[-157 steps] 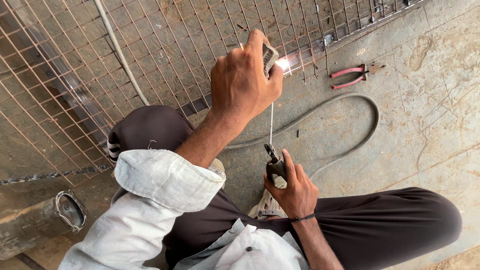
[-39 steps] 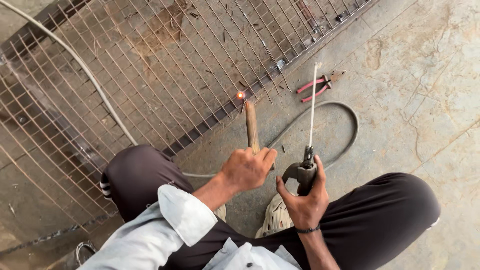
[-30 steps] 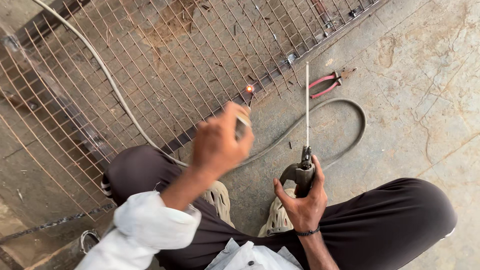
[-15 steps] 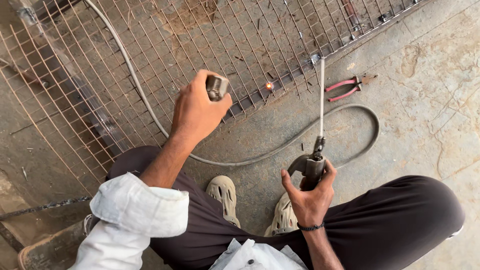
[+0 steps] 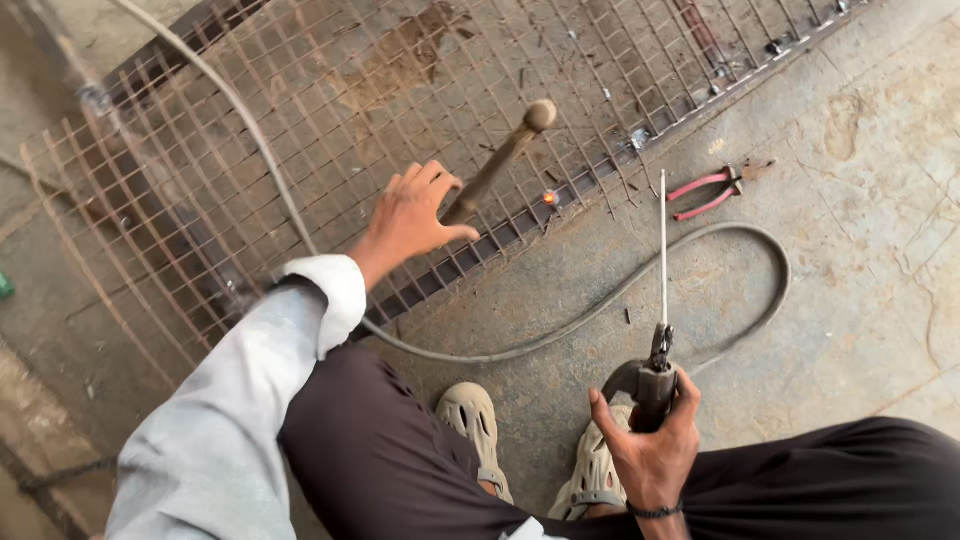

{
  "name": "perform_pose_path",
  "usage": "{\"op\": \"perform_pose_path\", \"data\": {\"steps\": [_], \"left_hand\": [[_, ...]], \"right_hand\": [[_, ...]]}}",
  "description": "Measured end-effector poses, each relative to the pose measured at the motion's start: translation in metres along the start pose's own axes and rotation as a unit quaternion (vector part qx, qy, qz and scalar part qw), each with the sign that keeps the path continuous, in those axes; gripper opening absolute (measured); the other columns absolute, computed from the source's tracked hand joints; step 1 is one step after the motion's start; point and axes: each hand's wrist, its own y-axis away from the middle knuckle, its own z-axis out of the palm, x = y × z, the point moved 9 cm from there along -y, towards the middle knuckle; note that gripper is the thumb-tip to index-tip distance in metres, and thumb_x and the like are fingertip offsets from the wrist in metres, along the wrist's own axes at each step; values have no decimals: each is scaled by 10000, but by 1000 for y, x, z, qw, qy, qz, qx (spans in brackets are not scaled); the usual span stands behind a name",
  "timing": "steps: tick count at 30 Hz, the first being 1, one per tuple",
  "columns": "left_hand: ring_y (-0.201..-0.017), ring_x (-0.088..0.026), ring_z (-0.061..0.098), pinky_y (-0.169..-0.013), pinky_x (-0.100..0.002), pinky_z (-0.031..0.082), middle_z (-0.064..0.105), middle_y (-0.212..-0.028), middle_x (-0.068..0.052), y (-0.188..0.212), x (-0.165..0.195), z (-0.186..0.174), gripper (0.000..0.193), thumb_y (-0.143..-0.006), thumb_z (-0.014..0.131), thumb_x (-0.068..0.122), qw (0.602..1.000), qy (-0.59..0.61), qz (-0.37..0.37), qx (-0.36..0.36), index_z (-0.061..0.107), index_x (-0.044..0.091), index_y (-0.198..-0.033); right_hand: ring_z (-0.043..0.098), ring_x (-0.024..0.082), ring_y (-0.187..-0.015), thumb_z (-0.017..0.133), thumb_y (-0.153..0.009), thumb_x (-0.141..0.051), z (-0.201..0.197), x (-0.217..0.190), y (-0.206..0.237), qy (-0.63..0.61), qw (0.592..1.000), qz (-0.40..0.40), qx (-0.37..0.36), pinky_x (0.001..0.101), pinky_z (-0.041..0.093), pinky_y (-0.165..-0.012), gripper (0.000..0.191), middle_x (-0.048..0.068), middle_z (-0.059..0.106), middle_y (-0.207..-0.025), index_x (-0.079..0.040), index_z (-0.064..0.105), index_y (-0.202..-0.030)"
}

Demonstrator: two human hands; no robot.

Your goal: The person welds a metal mesh to a metal frame using a welding torch and a grounding clamp. They then use a hammer to tap the welded joints.

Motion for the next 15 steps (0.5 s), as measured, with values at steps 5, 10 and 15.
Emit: {"op": "perform_pose_path", "data": {"steps": [5,10,15], "left_hand": [[-862,-287,674,-749,-447,570,635,-950,-109,-8,-42,89,372,-892,793,314,988,1,-124,-92,566,56,-1035],[-847,-407,682,-705,-513,571,667,-933,-195,-24,-38,108,408,-815,807,272,996,-15,-92,-13,548,20,-1005],[-839,-427,682,-720,-544,549,687,-937,-225,-31,-53,111,353,-955,689,318,972,26,-224,-69,541,38,-1111]], "right_hand": [[654,142,-582,888,-694,-411,-2,10,9,1,1000,18,6,306,540,-494,851,53,634,-730,-28,468,-1328],[651,144,-561,901,-682,-381,1,13,11,0,999,35,-5,304,540,-505,858,55,645,-719,-31,468,-1335],[653,144,-587,907,-671,-363,-1,8,14,-16,1000,10,-9,300,545,-514,884,54,643,-750,-28,459,-1356]]}}
